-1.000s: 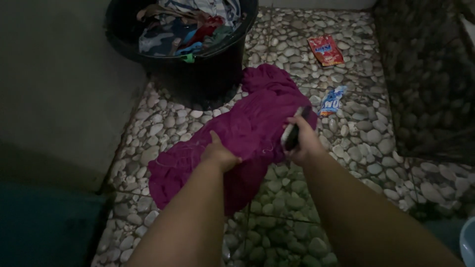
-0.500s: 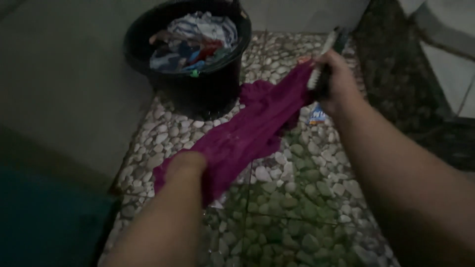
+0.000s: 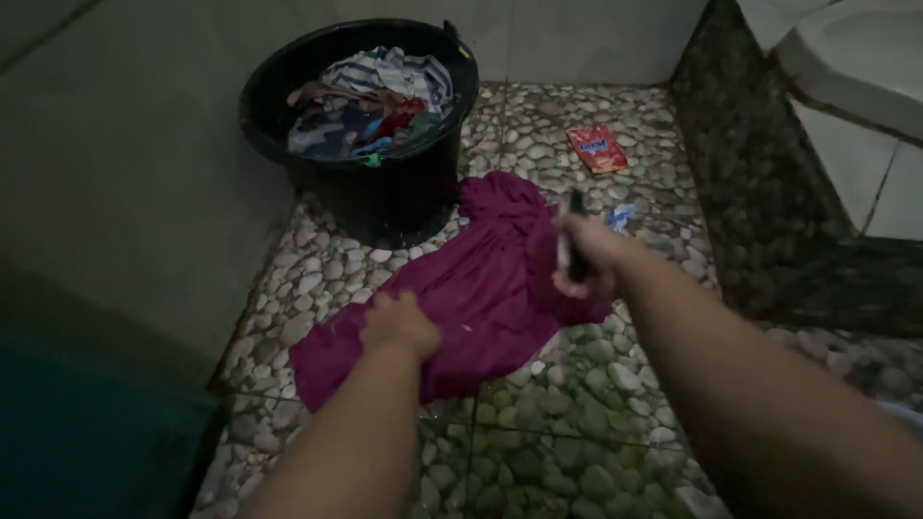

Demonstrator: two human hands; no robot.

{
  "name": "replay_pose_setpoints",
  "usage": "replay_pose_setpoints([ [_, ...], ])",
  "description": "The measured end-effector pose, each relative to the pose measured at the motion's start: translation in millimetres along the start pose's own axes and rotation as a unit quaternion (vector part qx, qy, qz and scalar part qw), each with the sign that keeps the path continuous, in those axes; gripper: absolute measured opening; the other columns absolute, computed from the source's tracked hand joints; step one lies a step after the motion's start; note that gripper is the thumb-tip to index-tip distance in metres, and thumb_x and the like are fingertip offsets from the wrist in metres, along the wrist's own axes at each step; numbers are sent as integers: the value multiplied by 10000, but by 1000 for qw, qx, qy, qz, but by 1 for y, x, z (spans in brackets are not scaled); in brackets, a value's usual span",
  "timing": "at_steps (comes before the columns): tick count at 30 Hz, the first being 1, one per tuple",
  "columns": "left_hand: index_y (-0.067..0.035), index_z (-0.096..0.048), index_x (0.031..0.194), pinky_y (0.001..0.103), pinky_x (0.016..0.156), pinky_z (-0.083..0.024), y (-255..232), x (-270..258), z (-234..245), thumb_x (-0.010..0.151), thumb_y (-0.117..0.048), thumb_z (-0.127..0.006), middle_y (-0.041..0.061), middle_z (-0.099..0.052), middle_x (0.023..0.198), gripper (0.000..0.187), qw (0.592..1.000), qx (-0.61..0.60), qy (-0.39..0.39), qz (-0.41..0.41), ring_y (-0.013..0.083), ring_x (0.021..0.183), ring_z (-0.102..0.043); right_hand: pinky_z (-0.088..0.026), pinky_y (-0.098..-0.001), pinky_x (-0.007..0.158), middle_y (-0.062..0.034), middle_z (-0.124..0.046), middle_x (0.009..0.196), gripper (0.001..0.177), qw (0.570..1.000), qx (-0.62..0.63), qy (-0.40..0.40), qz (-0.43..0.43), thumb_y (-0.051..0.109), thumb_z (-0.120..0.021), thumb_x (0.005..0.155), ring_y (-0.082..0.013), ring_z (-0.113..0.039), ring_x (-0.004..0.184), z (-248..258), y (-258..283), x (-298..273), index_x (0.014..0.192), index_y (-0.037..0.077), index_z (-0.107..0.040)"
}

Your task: Washing clothes by hand in a bucket in a bathroom environment.

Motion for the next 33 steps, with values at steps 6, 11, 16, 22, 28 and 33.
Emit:
replay_pose_setpoints([
  [6, -260, -356, 1587, 580, 1199, -337, -17, 11, -35, 817, -436, -835, 105, -188, 1677, 924, 991, 53, 72, -98, 398, 1539, -220, -402, -238, 1055, -119, -473, 1023, 282, 947, -298, 60, 98, 290, -388, 1029, -138, -457, 987, -35, -95, 114, 1179, 101, -242],
  [11, -340, -217, 1633, 653, 1203, -283, -13, 26, -60, 755, -421, -920, 53, 42, 1743, 1129, 986, 74, 122, -86, 427, 1587, -32, -308, -472, 1219, -284, -521, 1290, 545, 775, -533, 79, 330, 412, -409, 1047, -435, -501, 1282, -67, -143, 100, 1491, 152, -229],
  [16, -428, -150, 1643, 732, 1175, -260, 11, 76, -118, 806, -373, -882, -5, 158, 1746, 1113, 983, 97, 140, -73, 455, 1583, 11, -338, -481, 1173, -316, -413, 1517, 646, 823, -546, 59, 147, 625, -335, 1071, -461, -432, 1387, -126, -121, 18, 1635, 393, -118],
  [22, -490, -134, 1624, 665, 1199, -294, 10, 66, -105, 873, -179, -814, -54, 228, 1734, 1059, 977, 82, 178, -79, 419, 1596, 27, -556, -449, 967, -260, -519, 1395, 678, 680, -719, 61, 133, 486, -390, 1037, -374, -661, 1138, -76, -95, 37, 1657, 484, -115],
  [28, -443, -341, 1598, 494, 1316, -147, 24, 115, -141, 1034, -131, -426, 39, 6, 1764, 650, 984, 59, 103, -130, 403, 1555, -202, -545, -516, 862, -278, -407, 1465, 631, 772, -622, -135, 19, 466, -397, 1055, -422, -604, 1084, 12, -90, 108, 1639, 395, -167],
  [33, -428, -183, 1627, 484, 1288, -120, 29, 129, -152, 1107, -246, -329, 12, 28, 1736, 570, 983, -6, 159, -91, 403, 1599, -49, -574, -502, 827, -251, -658, 1265, 438, 814, -556, -72, 154, 433, -479, 1040, -371, -710, 970, -41, -104, 77, 1437, 249, -472],
])
Point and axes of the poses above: each hand's wrist, its own x-axis towards the middle knuckle, its own z-axis out of the back of the hand, y = z × x, the point moved 5 cm from there along x, towards the middle knuckle
